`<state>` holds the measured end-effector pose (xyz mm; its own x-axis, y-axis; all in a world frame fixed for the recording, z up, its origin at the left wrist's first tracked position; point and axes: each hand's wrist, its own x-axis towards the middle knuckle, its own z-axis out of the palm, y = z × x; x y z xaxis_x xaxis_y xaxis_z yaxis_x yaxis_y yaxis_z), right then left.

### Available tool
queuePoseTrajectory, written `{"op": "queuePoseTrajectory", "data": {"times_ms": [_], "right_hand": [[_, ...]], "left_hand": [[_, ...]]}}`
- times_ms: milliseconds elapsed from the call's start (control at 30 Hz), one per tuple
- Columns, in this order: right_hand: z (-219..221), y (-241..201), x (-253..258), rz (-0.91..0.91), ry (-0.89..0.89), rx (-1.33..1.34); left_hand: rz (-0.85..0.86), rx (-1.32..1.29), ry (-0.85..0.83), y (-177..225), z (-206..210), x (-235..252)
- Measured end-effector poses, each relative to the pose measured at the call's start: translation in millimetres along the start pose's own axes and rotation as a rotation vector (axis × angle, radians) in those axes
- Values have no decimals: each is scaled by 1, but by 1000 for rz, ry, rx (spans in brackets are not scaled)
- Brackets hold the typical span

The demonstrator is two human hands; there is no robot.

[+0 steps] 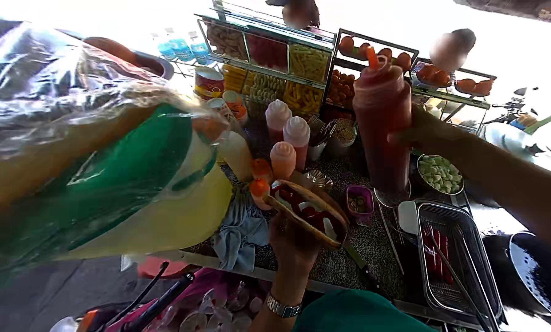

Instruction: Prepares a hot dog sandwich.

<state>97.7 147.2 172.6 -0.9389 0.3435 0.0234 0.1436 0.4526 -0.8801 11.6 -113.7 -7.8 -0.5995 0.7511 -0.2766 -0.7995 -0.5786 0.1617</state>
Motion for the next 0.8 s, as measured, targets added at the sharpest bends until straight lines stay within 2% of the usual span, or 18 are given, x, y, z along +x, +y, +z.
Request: {"op": "queuePoseTrajectory", "data": {"times_ms": [67, 133, 233, 333, 500, 600, 733, 800], "right_hand": [[17, -20, 39, -140, 104, 309], [30, -35, 87, -265, 165, 456], [54, -55, 156, -381, 335, 479], [89, -61, 208, -478, 433, 433], [146, -44, 253, -309, 398, 82], [174, -22, 267, -180, 263, -187], [214, 8, 278, 66, 42, -342], [230, 22, 287, 110, -6, -401]], "left_hand": [[31, -2, 23, 9, -4, -12], [63, -18, 41, 15, -11, -23], [126, 7, 132, 24, -18, -36], [183, 37, 216, 32, -24, -45], [233, 54, 253, 43, -36, -52], [227, 63, 281, 46, -45, -50], [241, 162, 372, 45, -60, -43], [251, 290, 441, 43, -72, -37]]}}
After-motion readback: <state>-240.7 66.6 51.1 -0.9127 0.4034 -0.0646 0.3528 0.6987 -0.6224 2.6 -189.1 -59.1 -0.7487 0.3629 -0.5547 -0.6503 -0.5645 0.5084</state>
